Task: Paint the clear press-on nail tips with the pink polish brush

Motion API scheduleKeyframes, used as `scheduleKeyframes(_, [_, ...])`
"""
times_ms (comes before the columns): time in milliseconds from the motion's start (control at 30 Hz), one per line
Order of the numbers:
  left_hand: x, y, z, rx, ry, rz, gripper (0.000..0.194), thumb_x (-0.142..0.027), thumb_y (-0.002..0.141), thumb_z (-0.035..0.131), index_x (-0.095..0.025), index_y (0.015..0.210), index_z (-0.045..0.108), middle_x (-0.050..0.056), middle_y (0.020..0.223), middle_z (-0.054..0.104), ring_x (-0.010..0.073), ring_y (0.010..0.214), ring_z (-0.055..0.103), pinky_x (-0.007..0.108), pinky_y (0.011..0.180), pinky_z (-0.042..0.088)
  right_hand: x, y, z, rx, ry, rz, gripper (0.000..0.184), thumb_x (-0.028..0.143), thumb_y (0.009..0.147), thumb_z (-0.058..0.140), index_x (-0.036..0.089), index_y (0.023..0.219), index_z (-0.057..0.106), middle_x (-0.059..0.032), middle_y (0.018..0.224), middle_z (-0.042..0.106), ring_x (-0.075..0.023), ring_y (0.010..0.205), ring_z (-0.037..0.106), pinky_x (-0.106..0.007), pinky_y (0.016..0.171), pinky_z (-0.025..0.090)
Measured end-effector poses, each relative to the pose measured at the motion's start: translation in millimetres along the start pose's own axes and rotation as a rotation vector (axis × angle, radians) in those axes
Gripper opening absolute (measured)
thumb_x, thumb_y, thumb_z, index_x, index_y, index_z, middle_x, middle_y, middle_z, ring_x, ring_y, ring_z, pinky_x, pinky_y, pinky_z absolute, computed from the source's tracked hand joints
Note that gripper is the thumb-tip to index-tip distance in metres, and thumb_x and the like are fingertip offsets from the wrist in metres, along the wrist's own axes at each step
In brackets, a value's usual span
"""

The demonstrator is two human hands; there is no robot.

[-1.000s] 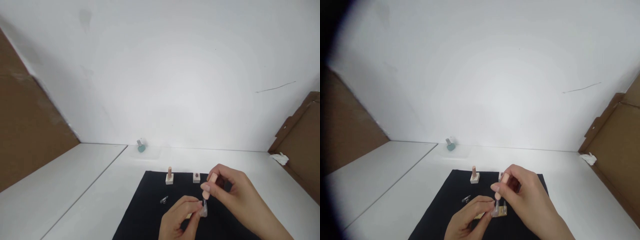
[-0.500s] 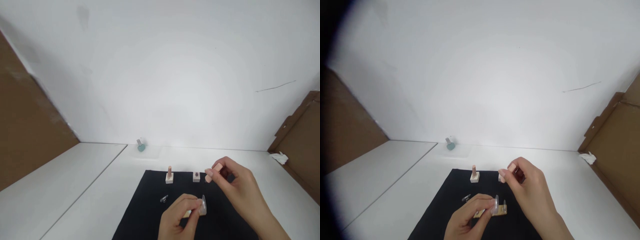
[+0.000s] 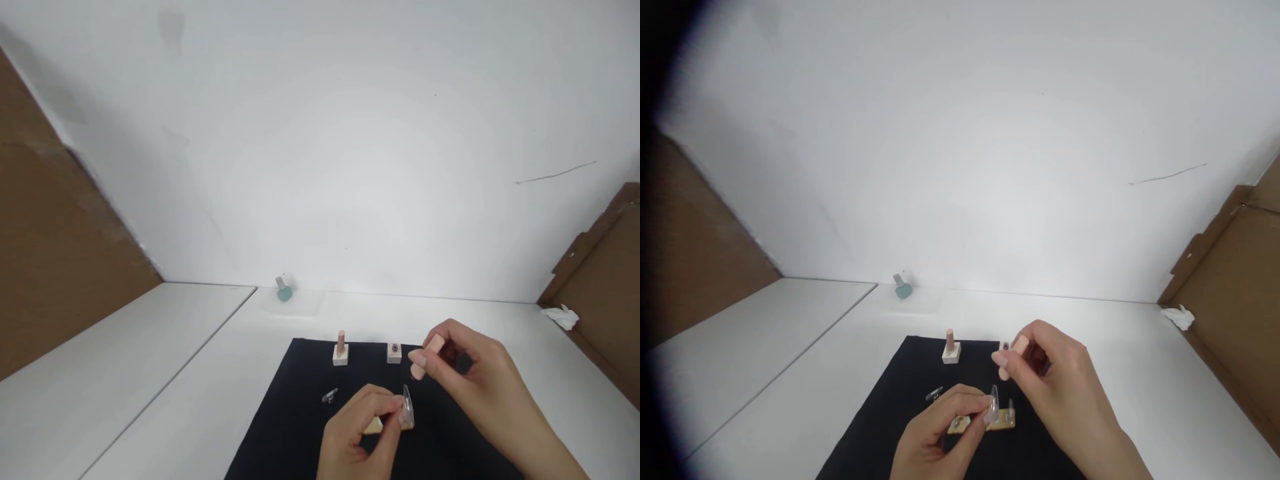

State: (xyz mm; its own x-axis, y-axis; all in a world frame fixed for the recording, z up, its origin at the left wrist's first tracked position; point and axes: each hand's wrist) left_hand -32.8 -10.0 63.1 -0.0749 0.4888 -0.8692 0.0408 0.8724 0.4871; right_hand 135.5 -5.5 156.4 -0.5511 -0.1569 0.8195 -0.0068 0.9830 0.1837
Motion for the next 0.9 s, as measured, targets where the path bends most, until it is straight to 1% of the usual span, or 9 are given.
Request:
scheduleKeyframes(67, [0.2, 0.2, 0.2, -0.001, 0.016, -0.011, 0.016, -0.016, 0.087, 0.069, -0.023, 0.076, 0.077, 0.001, 0.07, 0.075, 0.0162, 0.062, 0.07, 0.022, 0.061, 0.055, 0.2, -1.8, -2.5, 0.08, 0.018, 0.015, 0.029, 0.044, 0.094, 0.068, 0.025, 0.073, 0.063, 0.0014, 0.071, 0.072, -0.0163, 0.066, 0.061, -0.026, 0.059, 0.044])
scheduleKeyframes(133, [0.2, 0.4, -0.1, 0.011, 0.03, -0.019, 0.018, -0.016, 0.088, 0.068, -0.023, 0.074, 0.076, 0.0, 0.069, 0.073, 0.016, 0.062, 0.069, 0.022, 0.06, 0.054, 1.1, -3.3, -2.2, 0.178, 0.023, 0.031, 0.025, 0.038, 0.093, 0.069, 0.024, 0.073, 0.061, 0.0021, 0.07, 0.071, -0.0159, 0.066, 0.061, -0.025, 0.058, 0.044])
scheduleKeyframes(200, [0.0, 0.6, -0.4, 0.019, 0.032, -0.018, 0.019, -0.013, 0.087, 0.066, -0.023, 0.073, 0.075, -0.001, 0.068, 0.072, 0.0151, 0.061, 0.069, 0.021, 0.06, 0.053, 1.6, -3.1, 0.3, 0.214, 0.004, 0.034, 0.023, 0.033, 0.092, 0.069, 0.024, 0.073, 0.059, 0.0028, 0.069, 0.07, -0.0151, 0.064, 0.06, -0.025, 0.058, 0.043])
scheduleKeyframes(400, [-0.6, 0.6, 0.5, 0.008, 0.008, -0.009, 0.019, -0.01, 0.083, 0.067, -0.024, 0.075, 0.076, -0.002, 0.07, 0.073, 0.014, 0.061, 0.069, 0.019, 0.061, 0.052, 0.9, -0.2, 1.8, 0.063, 0.009, 0.01, 0.025, 0.042, 0.094, 0.067, 0.026, 0.076, 0.06, 0.0031, 0.074, 0.074, -0.0156, 0.064, 0.06, -0.026, 0.061, 0.045])
scheduleKeyframes(567, [-0.5, 0.7, 0.4, 0.015, 0.055, -0.029, 0.02, -0.01, 0.084, 0.065, -0.023, 0.07, 0.073, -0.003, 0.067, 0.071, 0.0129, 0.059, 0.066, 0.018, 0.06, 0.05, 2.3, -3.9, 3.0, 0.177, -0.032, 0.014, 0.025, 0.035, 0.092, 0.069, 0.025, 0.072, 0.058, 0.003, 0.069, 0.069, -0.0152, 0.063, 0.06, -0.025, 0.058, 0.043])
scheduleKeyframes(633, [0.1, 0.3, 0.4, 0.015, 0.068, -0.031, 0.02, -0.01, 0.083, 0.065, -0.024, 0.071, 0.072, -0.004, 0.067, 0.071, 0.0126, 0.059, 0.066, 0.018, 0.059, 0.05, 1.6, -3.4, 5.0, 0.164, -0.068, -0.006, 0.024, 0.034, 0.093, 0.068, 0.025, 0.073, 0.058, 0.0027, 0.068, 0.067, -0.0151, 0.062, 0.059, -0.026, 0.057, 0.042])
scheduleKeyframes(800, [2.3, -1.1, 1.6, 0.033, 0.049, -0.016, 0.019, -0.01, 0.085, 0.065, -0.023, 0.075, 0.075, -0.002, 0.07, 0.071, 0.0134, 0.061, 0.068, 0.019, 0.061, 0.05, -1.2, -1.3, 2.4, -0.003, -0.057, -0.023, 0.026, 0.042, 0.095, 0.067, 0.026, 0.077, 0.059, 0.0021, 0.074, 0.071, -0.0154, 0.063, 0.06, -0.026, 0.06, 0.045])
scheduleKeyframes(833, [2.4, -1.2, 1.7, 0.039, 0.051, -0.011, 0.019, -0.01, 0.086, 0.065, -0.023, 0.075, 0.074, -0.002, 0.07, 0.071, 0.0134, 0.061, 0.068, 0.019, 0.061, 0.05, -1.0, -1.8, 1.3, 0.008, -0.051, -0.018, 0.026, 0.042, 0.095, 0.067, 0.026, 0.076, 0.059, 0.0024, 0.074, 0.071, -0.0153, 0.063, 0.06, -0.026, 0.059, 0.045])
scheduleKeyframes(900, [2.0, -1.1, 1.7, 0.048, 0.058, -0.004, 0.02, -0.01, 0.087, 0.065, -0.023, 0.074, 0.074, -0.002, 0.069, 0.071, 0.013, 0.061, 0.066, 0.019, 0.06, 0.049, -0.3, -3.0, 0.7, 0.092, -0.054, -0.009, 0.026, 0.038, 0.093, 0.07, 0.025, 0.074, 0.058, 0.0031, 0.07, 0.069, -0.0148, 0.062, 0.06, -0.024, 0.057, 0.044])
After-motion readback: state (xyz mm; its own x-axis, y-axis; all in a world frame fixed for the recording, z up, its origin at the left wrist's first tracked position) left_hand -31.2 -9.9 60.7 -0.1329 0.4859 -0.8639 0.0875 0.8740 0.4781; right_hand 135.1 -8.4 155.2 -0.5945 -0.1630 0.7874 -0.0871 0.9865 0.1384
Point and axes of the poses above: each hand's wrist, its own y-axis towards the middle knuckle, its own z-axis out of the palm, x = y × z
